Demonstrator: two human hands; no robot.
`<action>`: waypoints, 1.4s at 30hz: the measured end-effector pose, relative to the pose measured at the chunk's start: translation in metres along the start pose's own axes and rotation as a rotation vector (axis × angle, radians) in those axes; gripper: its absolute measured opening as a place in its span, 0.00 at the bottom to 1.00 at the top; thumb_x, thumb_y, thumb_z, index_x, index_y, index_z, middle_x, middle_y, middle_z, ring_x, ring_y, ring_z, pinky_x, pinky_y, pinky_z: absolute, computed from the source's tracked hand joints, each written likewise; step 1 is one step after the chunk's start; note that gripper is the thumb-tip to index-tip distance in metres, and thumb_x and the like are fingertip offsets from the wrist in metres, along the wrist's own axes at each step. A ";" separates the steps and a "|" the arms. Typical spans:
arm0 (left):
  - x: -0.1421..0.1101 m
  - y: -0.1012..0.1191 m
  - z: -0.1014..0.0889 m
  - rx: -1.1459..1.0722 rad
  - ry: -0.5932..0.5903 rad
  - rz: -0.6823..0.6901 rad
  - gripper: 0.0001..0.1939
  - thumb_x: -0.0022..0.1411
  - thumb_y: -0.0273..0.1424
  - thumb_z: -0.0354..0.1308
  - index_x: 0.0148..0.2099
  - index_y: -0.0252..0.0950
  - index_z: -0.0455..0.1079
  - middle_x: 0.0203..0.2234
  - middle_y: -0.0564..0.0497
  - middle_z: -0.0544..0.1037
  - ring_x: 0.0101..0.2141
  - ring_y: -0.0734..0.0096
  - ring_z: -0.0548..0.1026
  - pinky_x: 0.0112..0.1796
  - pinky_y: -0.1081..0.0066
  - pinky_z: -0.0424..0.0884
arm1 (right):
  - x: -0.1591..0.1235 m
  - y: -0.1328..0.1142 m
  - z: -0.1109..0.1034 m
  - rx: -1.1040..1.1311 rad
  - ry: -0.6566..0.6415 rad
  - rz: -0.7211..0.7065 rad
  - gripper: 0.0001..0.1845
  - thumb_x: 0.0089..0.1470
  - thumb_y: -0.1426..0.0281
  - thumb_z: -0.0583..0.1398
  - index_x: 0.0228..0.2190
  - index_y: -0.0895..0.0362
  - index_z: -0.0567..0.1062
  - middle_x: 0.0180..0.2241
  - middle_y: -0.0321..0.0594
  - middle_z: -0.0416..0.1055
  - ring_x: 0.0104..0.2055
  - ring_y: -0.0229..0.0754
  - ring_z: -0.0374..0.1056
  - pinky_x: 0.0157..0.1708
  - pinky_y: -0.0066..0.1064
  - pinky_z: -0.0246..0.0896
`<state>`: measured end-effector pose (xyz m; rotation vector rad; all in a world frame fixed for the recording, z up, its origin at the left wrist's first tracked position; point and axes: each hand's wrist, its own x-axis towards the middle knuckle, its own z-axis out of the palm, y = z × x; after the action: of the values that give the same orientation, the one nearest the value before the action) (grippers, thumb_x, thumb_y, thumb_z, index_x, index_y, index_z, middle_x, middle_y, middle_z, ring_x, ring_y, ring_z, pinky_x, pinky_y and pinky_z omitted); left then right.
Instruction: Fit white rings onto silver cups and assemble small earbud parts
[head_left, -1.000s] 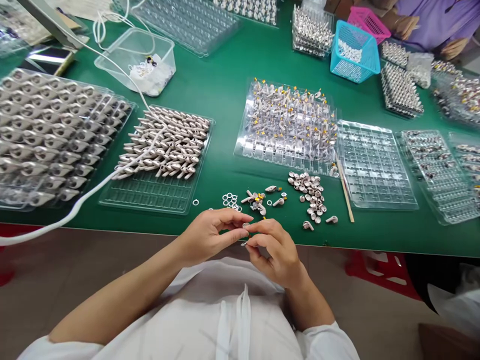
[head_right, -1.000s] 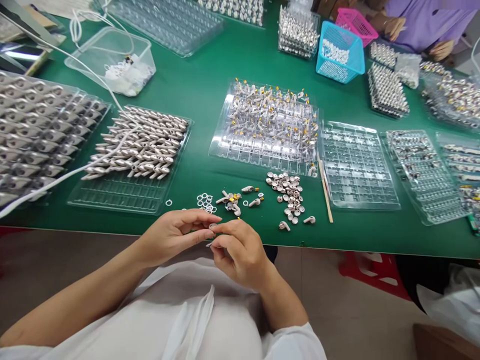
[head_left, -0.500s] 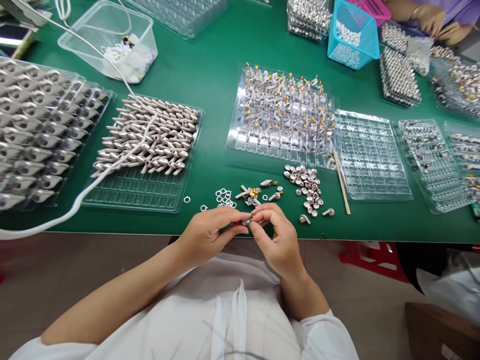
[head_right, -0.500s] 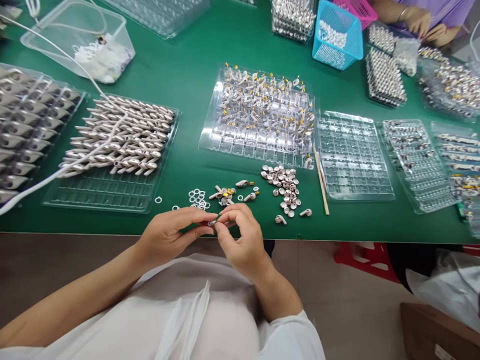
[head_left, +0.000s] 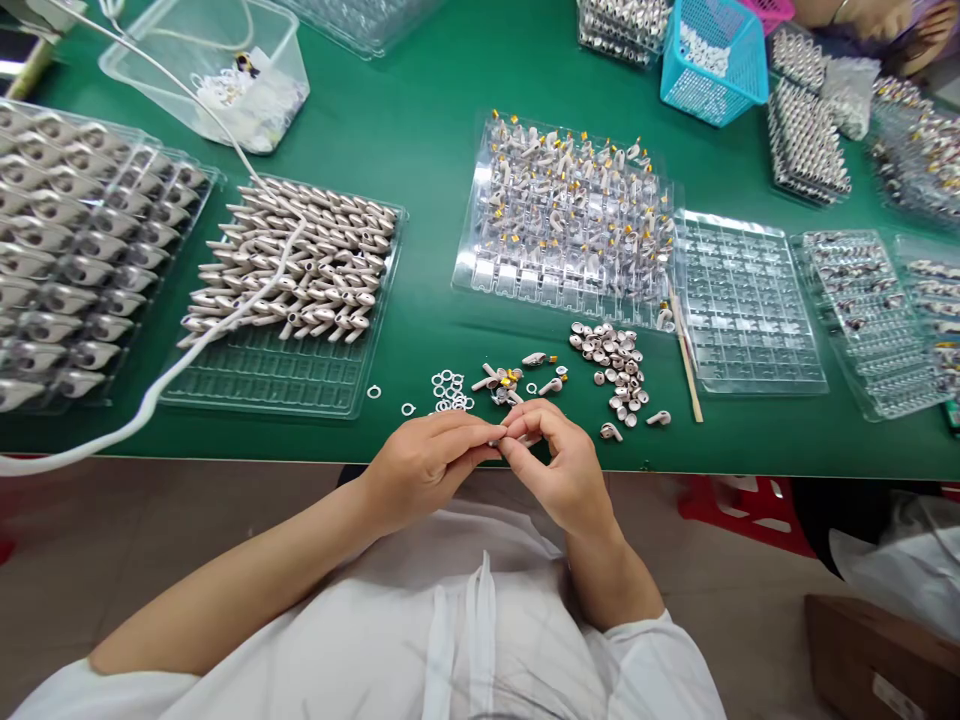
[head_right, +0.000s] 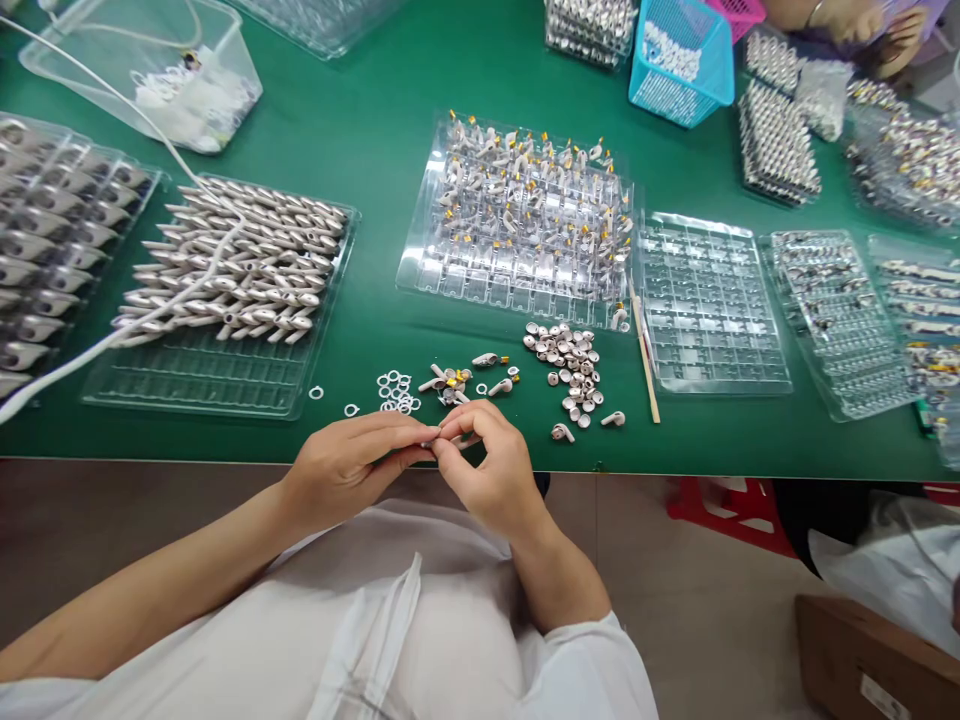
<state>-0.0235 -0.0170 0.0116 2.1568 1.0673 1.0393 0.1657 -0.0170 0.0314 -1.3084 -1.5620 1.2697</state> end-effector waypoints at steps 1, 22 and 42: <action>0.000 0.000 0.000 -0.010 0.002 0.007 0.10 0.67 0.25 0.56 0.48 0.38 0.75 0.37 0.48 0.84 0.36 0.71 0.82 0.38 0.74 0.79 | 0.000 0.000 -0.001 0.011 -0.015 0.012 0.04 0.54 0.72 0.62 0.28 0.55 0.73 0.35 0.40 0.73 0.39 0.40 0.70 0.36 0.31 0.66; 0.018 0.015 -0.009 -0.888 -0.088 -0.876 0.11 0.56 0.33 0.66 0.39 0.31 0.77 0.29 0.49 0.82 0.30 0.69 0.81 0.37 0.70 0.80 | -0.010 0.016 -0.007 0.121 -0.009 0.086 0.11 0.57 0.64 0.64 0.42 0.52 0.76 0.35 0.37 0.75 0.33 0.37 0.70 0.35 0.28 0.69; 0.019 0.016 -0.001 -0.763 -0.105 -0.941 0.09 0.52 0.33 0.63 0.33 0.31 0.74 0.19 0.55 0.73 0.21 0.79 0.68 0.24 0.78 0.65 | -0.010 0.017 -0.004 0.029 0.005 -0.001 0.07 0.58 0.68 0.62 0.39 0.54 0.79 0.35 0.39 0.74 0.35 0.39 0.69 0.34 0.29 0.66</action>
<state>-0.0094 -0.0100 0.0313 0.9085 1.1753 0.6784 0.1763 -0.0261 0.0168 -1.2911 -1.5353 1.2827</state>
